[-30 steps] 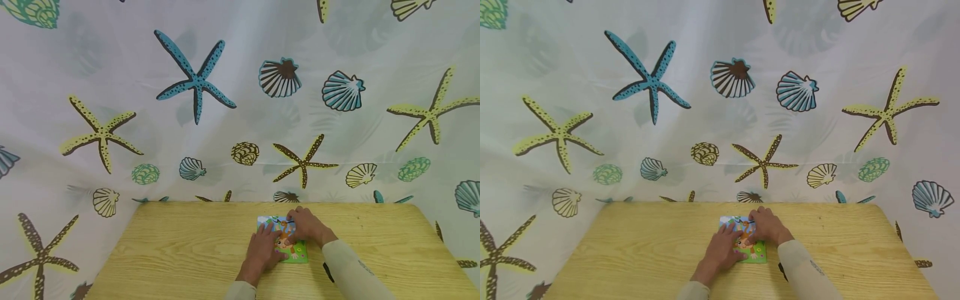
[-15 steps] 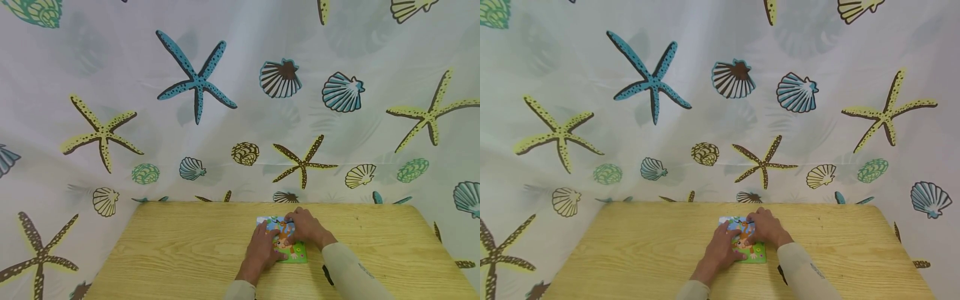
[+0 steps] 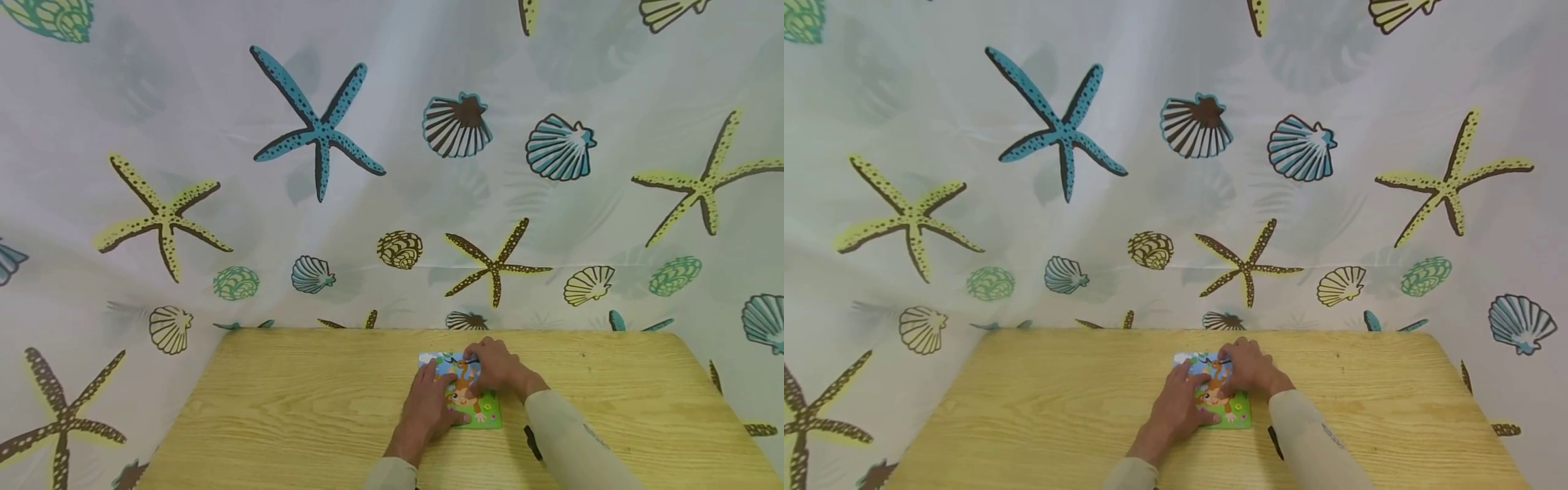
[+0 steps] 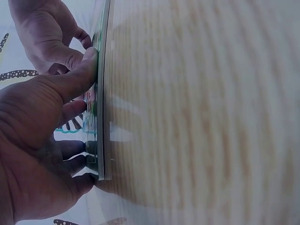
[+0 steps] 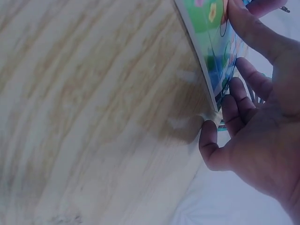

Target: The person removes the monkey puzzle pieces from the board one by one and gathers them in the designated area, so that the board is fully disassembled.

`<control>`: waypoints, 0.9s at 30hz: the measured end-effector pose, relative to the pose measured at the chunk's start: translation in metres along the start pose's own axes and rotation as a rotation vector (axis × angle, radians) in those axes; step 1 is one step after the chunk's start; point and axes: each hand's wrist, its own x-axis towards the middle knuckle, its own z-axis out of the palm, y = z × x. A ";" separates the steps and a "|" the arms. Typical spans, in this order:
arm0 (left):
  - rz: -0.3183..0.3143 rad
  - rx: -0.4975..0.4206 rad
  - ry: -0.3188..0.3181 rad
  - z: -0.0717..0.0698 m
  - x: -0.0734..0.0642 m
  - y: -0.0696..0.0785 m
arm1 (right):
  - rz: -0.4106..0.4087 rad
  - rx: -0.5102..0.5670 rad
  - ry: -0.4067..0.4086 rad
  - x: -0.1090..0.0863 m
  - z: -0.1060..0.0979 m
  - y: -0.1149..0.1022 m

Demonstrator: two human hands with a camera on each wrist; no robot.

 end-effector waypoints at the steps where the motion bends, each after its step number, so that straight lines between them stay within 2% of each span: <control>1: 0.001 -0.002 0.000 0.000 0.000 0.000 | -0.005 0.004 -0.004 0.000 0.000 0.000; 10: 0.003 -0.047 -0.004 -0.002 -0.003 0.003 | 0.011 0.038 -0.097 0.006 -0.006 -0.005; 15: 0.004 -0.028 0.003 -0.002 -0.003 0.003 | 0.009 0.031 -0.131 0.011 -0.008 -0.008; 27: -0.008 0.014 -0.012 0.000 -0.001 0.000 | 0.035 0.014 -0.109 0.016 -0.003 -0.007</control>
